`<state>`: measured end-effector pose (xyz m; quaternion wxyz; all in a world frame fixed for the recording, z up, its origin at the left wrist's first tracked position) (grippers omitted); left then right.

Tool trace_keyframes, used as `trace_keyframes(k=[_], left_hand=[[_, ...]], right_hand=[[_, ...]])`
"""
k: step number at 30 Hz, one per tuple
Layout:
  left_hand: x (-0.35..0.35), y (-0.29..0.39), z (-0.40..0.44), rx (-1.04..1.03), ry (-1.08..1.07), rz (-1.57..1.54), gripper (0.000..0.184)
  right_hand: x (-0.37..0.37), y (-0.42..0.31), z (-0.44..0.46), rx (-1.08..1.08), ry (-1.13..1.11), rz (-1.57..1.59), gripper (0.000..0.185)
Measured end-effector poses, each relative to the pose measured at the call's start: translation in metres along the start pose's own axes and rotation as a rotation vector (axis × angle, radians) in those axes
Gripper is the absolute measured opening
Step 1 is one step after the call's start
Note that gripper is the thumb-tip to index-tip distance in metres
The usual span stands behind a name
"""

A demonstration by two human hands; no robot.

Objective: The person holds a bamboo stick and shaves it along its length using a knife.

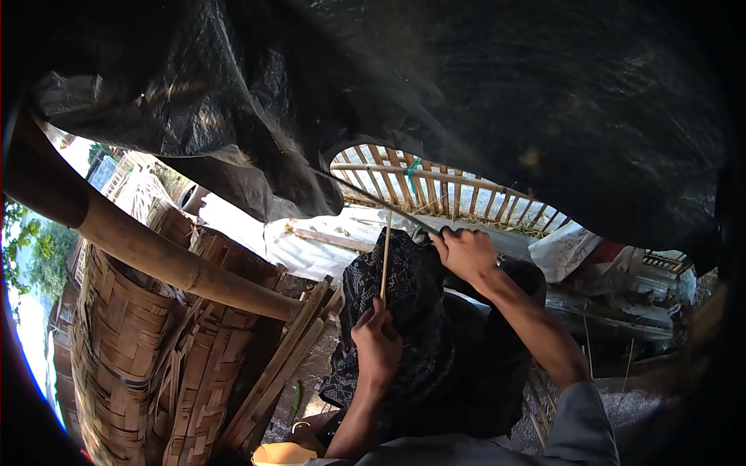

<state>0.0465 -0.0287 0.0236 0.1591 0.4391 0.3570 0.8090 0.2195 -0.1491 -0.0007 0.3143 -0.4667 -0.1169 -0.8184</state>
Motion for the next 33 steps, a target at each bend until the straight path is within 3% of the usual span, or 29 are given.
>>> trace_keyframes(k=[2, 3, 5, 7, 9, 11, 14, 15, 16, 18, 19, 22, 23, 25, 28, 30, 31, 33], left_hand=[[-0.001, -0.007, -0.001, -0.052, 0.014, -0.015, 0.038], [-0.002, -0.008, 0.000, -0.086, 0.020, -0.029, 0.038], [0.001, 0.000, 0.001, -0.056, 0.012, -0.029, 0.036], [0.006, -0.004, -0.005, -0.016, 0.010, -0.033, 0.036], [0.007, 0.003, -0.008, -0.002, 0.005, -0.029, 0.035], [0.003, 0.002, -0.008, -0.061, 0.037, -0.089, 0.030], [0.002, -0.008, -0.010, 0.054, 0.047, -0.165, 0.026], [0.003, -0.012, -0.010, 0.074, 0.071, -0.205, 0.025], [0.004, -0.011, -0.009, 0.396, -0.022, -0.371, 0.024], [0.001, -0.022, -0.012, 0.479, -0.007, -0.597, 0.024], [0.001, -0.025, -0.012, 0.499, 0.001, -0.691, 0.023], [0.002, -0.034, -0.014, 0.489, -0.091, -0.648, 0.022], [0.003, -0.035, -0.015, 0.483, -0.073, -0.654, 0.022], [0.003, -0.035, -0.014, 0.483, -0.124, -0.547, 0.021], [0.000, -0.031, -0.017, 0.462, -0.033, -0.589, 0.019], [-0.005, -0.033, -0.020, 0.481, 0.007, -0.690, 0.021], [-0.003, -0.035, -0.023, 0.492, 0.036, -0.696, 0.021], [-0.002, -0.035, -0.024, 0.487, 0.016, -0.785, 0.022]], right_hand=[[0.018, -0.013, -0.014, 0.135, -0.018, -0.034, 0.035], [0.010, -0.020, -0.027, 0.269, -0.221, -0.013, 0.034], [0.005, -0.024, -0.040, 0.463, -0.044, 0.055, 0.035], [-0.004, -0.005, -0.017, 0.197, -0.131, -0.060, 0.038], [-0.013, 0.026, 0.017, -0.130, -0.340, 0.027, 0.047], [-0.024, 0.047, 0.023, -0.208, -0.320, 0.026, 0.047], [-0.047, 0.063, -0.018, -0.192, -0.188, -0.054, 0.046], [-0.055, 0.064, -0.043, -0.143, 0.027, -0.018, 0.036], [-0.052, 0.063, -0.062, -0.185, -0.007, 0.198, 0.031], [-0.067, 0.061, -0.102, -0.428, -0.201, 0.236, 0.030], [-0.073, 0.061, -0.118, -0.495, -0.265, 0.442, 0.029], [-0.090, 0.059, -0.150, -0.576, -0.399, 0.574, 0.036], [-0.090, 0.056, -0.153, -0.557, -0.395, 0.573, 0.036], [-0.073, 0.045, -0.153, -0.735, -0.416, 0.700, 0.045], [-0.056, 0.030, -0.148, -0.718, -0.421, 0.887, 0.049], [-0.037, 0.025, -0.145, -1.042, -0.384, 1.092, 0.046], [-0.028, 0.021, -0.141, -1.140, -0.507, 1.300, 0.047], [0.000, 0.015, -0.127, -1.220, -0.549, 1.501, 0.051]])
Point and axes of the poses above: each hand's wrist, its own z-axis towards the middle knuckle, its own x-axis out of the back of the hand, y = z × x, the point moved 4 cm from there along z, towards the middle knuckle, and after that the axes turned 4 degrees about -z, right-handed, at the moved point
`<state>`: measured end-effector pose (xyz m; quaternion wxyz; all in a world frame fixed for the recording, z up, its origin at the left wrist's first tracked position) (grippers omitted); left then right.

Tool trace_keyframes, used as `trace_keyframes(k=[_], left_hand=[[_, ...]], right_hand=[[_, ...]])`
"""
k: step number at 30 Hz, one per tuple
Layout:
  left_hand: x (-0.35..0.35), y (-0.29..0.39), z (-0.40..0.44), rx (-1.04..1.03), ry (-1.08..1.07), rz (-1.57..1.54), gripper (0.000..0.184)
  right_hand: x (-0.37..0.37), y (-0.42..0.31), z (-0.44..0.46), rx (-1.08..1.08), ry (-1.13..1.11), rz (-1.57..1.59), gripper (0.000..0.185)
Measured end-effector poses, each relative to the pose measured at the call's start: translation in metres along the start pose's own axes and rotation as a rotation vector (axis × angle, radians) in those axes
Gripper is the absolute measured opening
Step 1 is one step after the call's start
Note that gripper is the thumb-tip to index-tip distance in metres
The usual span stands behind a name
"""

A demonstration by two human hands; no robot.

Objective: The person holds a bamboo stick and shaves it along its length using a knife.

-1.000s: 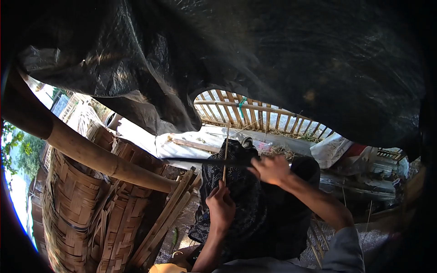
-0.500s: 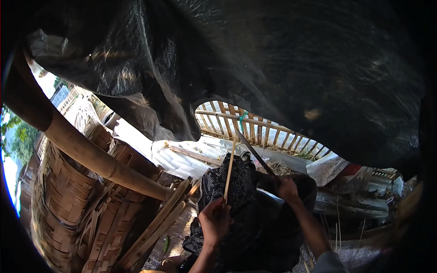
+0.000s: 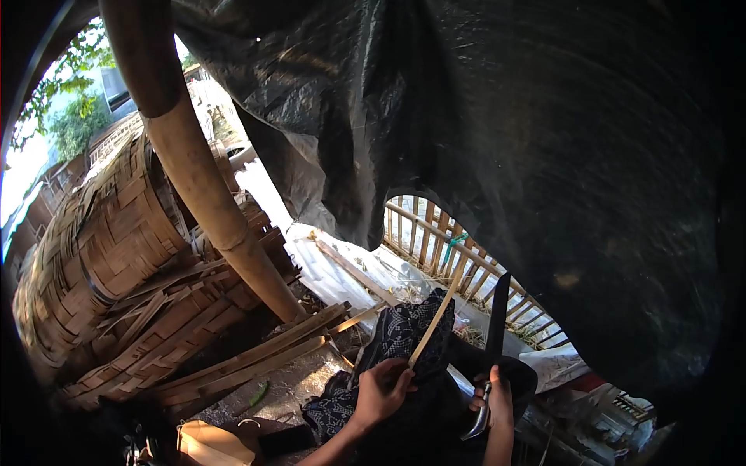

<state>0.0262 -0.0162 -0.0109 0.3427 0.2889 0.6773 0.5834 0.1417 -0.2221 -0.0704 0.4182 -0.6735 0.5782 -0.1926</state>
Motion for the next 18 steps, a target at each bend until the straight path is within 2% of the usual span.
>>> trace_keyframes(k=[4, 6, 8, 10, 11, 12, 14, 16, 17, 18], left_hand=[[0.009, -0.002, -0.003, 0.030, 0.015, -0.112, 0.022], [0.013, -0.002, -0.004, 0.033, 0.000, -0.059, 0.023], [0.016, 0.003, -0.006, 0.012, 0.034, 0.053, 0.021], [0.019, 0.001, -0.007, -0.014, 0.069, 0.009, 0.020], [0.019, 0.005, -0.009, 0.017, 0.085, -0.115, 0.020], [0.021, 0.009, -0.012, 0.048, 0.104, -0.239, 0.020], [0.026, 0.011, -0.014, 0.111, 0.104, -0.281, 0.020], [0.030, 0.011, -0.016, 0.197, 0.082, -0.258, 0.020], [0.033, 0.011, -0.014, 0.200, 0.092, -0.260, 0.020], [0.033, 0.009, -0.013, 0.234, 0.021, -0.232, 0.023]], right_hand=[[-0.011, -0.043, -0.051, 0.403, 0.058, -0.022, 0.058], [-0.013, -0.058, -0.069, 0.646, 0.018, -0.064, 0.068], [-0.026, -0.070, -0.083, 0.697, -0.121, 0.017, 0.070], [-0.030, -0.056, -0.086, 0.592, -0.411, 0.159, 0.070], [-0.035, -0.043, -0.081, 0.483, -0.633, 0.250, 0.068], [-0.043, -0.028, -0.082, 0.344, -0.718, 0.313, 0.069], [-0.058, -0.004, -0.087, 0.374, -0.744, 0.133, 0.073], [-0.056, 0.028, -0.083, 0.330, -0.726, 0.170, 0.085], [-0.053, 0.037, -0.083, 0.321, -0.730, 0.168, 0.085], [-0.050, 0.046, -0.082, 0.247, -0.617, 0.155, 0.086]])
Point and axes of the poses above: each hand's wrist, its own z-axis towards the middle knuckle, its own x-axis out of the back of the hand, y = z × x, the point moved 4 cm from there along z, towards the middle knuckle, and after that the axes turned 4 degrees about -z, right-handed, at the moved point
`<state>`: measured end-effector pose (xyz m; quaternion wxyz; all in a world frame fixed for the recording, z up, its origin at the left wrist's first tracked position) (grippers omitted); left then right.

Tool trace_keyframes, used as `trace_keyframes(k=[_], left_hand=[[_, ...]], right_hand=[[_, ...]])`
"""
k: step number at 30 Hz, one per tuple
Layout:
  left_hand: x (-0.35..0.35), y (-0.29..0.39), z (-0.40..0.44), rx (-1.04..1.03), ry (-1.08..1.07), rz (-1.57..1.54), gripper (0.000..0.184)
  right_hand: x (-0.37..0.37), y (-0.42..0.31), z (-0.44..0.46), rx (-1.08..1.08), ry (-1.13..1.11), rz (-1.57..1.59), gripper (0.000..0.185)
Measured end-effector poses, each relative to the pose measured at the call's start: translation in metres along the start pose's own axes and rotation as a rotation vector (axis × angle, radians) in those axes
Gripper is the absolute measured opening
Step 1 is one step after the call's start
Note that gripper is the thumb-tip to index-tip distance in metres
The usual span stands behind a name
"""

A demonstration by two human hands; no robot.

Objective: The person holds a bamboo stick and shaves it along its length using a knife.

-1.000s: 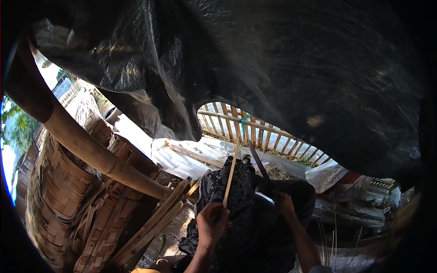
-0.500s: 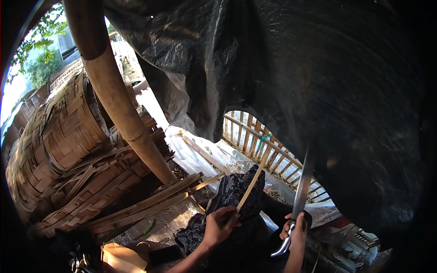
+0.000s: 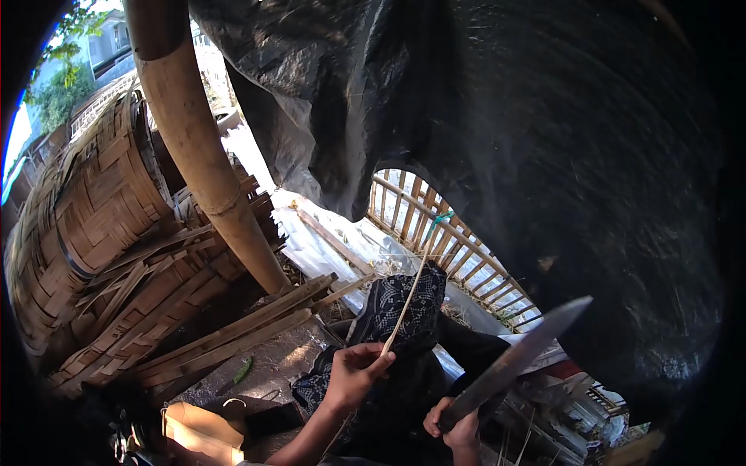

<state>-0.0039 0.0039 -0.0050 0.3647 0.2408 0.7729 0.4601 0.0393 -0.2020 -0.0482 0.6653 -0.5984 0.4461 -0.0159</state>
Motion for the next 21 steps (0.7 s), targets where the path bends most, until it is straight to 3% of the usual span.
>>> trace_keyframes(k=[2, 4, 6, 8, 9, 11, 12, 14, 16, 17, 18, 20, 21], left_hand=[[0.005, -0.005, -0.001, 0.053, -0.066, 0.046, 0.026], [0.008, -0.009, -0.005, -0.023, -0.178, 0.170, 0.036], [0.026, -0.011, -0.031, -0.129, -0.075, 0.230, 0.048], [0.048, -0.011, -0.063, -0.160, 0.125, 0.270, 0.042], [0.061, -0.017, -0.073, -0.148, 0.127, 0.282, 0.042], [0.092, -0.019, -0.097, -0.321, 0.364, 0.561, 0.032], [0.111, -0.030, -0.112, -0.309, 0.379, 0.562, 0.032], [0.141, -0.059, -0.141, -0.178, 0.362, 0.872, 0.014], [0.134, -0.075, -0.168, -0.053, 0.315, 0.895, 0.020], [0.126, -0.066, -0.174, -0.248, 0.305, 1.086, 0.023], [0.124, -0.065, -0.171, -0.239, 0.304, 1.088, 0.023], [0.123, -0.072, -0.155, 0.047, 0.233, 0.977, 0.019], [0.112, -0.063, -0.150, -0.033, 0.252, 0.903, 0.025]], right_hand=[[0.004, 0.009, -0.007, -0.069, 0.127, 0.005, 0.087], [0.009, 0.004, -0.013, -0.155, 0.260, -0.250, 0.087], [0.009, -0.002, -0.016, -0.145, 0.261, -0.272, 0.081], [0.003, -0.010, -0.019, -0.186, 0.371, -0.451, 0.074], [0.011, -0.001, -0.024, -0.229, 0.385, -0.383, 0.068], [0.014, 0.006, -0.028, -0.243, 0.392, -0.385, 0.065], [0.013, 0.005, -0.028, -0.252, 0.399, -0.408, 0.064], [0.014, 0.005, -0.036, -0.242, 0.466, -0.289, 0.066], [0.013, 0.003, -0.037, -0.234, 0.496, -0.381, 0.067], [0.015, 0.006, -0.037, -0.212, 0.512, -0.386, 0.066], [0.015, 0.006, -0.036, -0.204, 0.537, -0.384, 0.065], [0.013, 0.004, -0.034, -0.185, 0.558, -0.349, 0.064], [0.011, 0.002, -0.035, -0.188, 0.561, -0.355, 0.064]])
Point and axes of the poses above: each hand's wrist, its own z-axis towards the middle knuckle, its own x-axis out of the back of the hand, y = z × x, the point moved 4 cm from there along z, towards the middle knuckle, and after that the axes turned 4 degrees about -z, right-handed, at the moved point
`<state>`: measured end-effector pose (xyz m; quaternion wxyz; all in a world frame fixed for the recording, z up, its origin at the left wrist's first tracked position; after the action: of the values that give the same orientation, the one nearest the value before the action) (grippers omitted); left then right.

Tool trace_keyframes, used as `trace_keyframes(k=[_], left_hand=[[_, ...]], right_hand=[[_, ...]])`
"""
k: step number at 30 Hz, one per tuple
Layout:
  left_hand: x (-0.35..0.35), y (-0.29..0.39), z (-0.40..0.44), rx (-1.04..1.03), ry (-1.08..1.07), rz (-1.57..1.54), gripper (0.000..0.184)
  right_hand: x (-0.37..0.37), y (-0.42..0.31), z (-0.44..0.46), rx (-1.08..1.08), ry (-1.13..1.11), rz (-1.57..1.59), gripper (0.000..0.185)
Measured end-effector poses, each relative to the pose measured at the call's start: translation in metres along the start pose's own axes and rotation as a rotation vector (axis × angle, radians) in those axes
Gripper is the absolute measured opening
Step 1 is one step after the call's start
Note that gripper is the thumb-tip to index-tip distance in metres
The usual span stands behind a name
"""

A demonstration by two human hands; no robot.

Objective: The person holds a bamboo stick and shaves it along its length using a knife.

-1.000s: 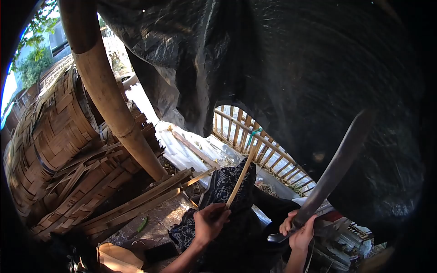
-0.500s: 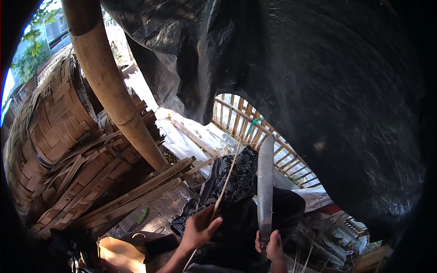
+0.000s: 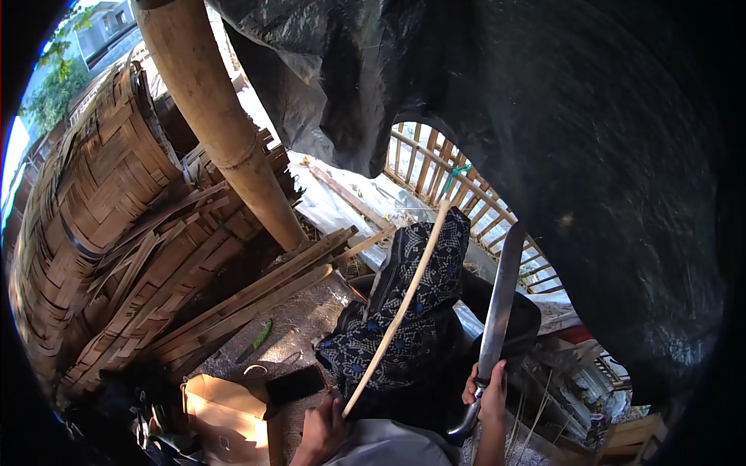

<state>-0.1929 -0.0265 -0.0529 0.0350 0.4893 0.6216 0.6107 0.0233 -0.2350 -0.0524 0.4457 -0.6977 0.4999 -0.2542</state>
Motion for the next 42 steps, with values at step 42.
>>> trace_keyframes(k=[42], left_hand=[[-0.044, 0.223, 0.173, -0.606, -0.079, -0.393, 0.016]], right_hand=[[0.017, -0.020, 0.015, 0.137, 0.127, -0.082, 0.039]])
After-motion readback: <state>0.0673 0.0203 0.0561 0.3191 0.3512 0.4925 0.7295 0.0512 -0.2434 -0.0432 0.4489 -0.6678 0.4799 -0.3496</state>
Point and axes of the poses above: each hand's wrist, its own z-axis towards the middle knuckle, its own x-axis out of the back of the hand, y = z × x, the point moved 4 cm from there along z, towards the middle knuckle, and after that the axes turned 4 degrees about -z, right-handed, at the moved point
